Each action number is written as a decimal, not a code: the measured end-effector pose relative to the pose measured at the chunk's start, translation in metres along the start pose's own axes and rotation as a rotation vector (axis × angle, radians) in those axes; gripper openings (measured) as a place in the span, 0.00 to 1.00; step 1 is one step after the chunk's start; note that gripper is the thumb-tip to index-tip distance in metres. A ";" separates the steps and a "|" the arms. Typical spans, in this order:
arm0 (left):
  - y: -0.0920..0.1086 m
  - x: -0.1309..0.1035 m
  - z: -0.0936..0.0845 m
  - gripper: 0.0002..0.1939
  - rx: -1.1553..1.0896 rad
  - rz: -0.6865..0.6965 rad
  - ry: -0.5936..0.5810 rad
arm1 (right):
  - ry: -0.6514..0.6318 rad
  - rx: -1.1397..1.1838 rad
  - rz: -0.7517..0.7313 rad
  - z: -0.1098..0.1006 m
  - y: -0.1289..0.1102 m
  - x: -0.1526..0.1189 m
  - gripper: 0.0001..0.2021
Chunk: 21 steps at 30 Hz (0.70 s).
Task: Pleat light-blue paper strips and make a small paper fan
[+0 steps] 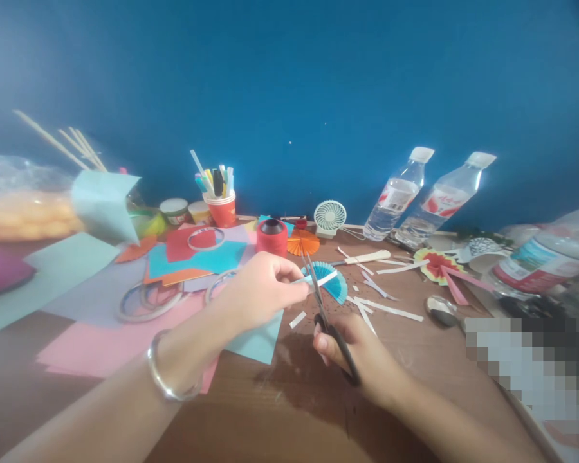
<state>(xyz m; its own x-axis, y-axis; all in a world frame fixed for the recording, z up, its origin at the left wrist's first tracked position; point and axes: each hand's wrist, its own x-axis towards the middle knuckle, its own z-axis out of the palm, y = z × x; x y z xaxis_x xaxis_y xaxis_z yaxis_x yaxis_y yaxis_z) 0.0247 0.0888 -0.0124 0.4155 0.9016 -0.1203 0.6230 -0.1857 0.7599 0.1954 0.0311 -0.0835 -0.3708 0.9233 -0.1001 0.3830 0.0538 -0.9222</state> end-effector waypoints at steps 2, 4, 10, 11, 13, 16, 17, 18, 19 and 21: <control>0.000 0.000 0.000 0.12 -0.001 -0.007 0.007 | 0.001 -0.005 0.012 0.000 0.000 0.000 0.31; 0.001 0.000 0.000 0.12 0.002 -0.020 0.012 | 0.008 -0.008 0.019 0.001 0.000 0.000 0.31; 0.003 0.000 0.000 0.12 -0.002 -0.021 0.015 | 0.019 -0.001 0.027 0.001 0.005 -0.002 0.30; 0.003 0.000 0.000 0.12 -0.007 -0.023 0.011 | 0.020 0.001 0.027 0.001 0.006 -0.002 0.30; 0.002 0.000 0.000 0.13 -0.019 -0.028 0.002 | 0.023 0.002 0.020 0.002 0.007 -0.002 0.29; 0.001 -0.001 0.000 0.14 -0.040 -0.030 -0.002 | 0.021 0.015 0.023 0.004 0.004 -0.002 0.28; 0.001 -0.001 0.000 0.15 -0.048 -0.017 -0.005 | 0.025 0.025 0.028 0.005 0.003 -0.002 0.27; 0.000 -0.001 0.000 0.15 -0.052 -0.002 -0.008 | 0.042 0.031 0.037 0.004 0.001 -0.001 0.27; -0.001 0.000 0.001 0.16 -0.054 0.010 -0.014 | 0.078 0.028 0.051 0.003 -0.001 0.000 0.26; -0.004 0.001 0.001 0.18 -0.057 -0.002 -0.035 | 0.188 -0.012 0.094 -0.004 -0.002 0.005 0.24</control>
<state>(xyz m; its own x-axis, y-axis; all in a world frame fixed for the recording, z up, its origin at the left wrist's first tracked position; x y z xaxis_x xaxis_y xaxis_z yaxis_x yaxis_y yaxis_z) 0.0233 0.0900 -0.0160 0.4374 0.8877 -0.1437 0.5859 -0.1601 0.7944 0.1966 0.0368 -0.0805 -0.1692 0.9791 -0.1133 0.4187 -0.0327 -0.9075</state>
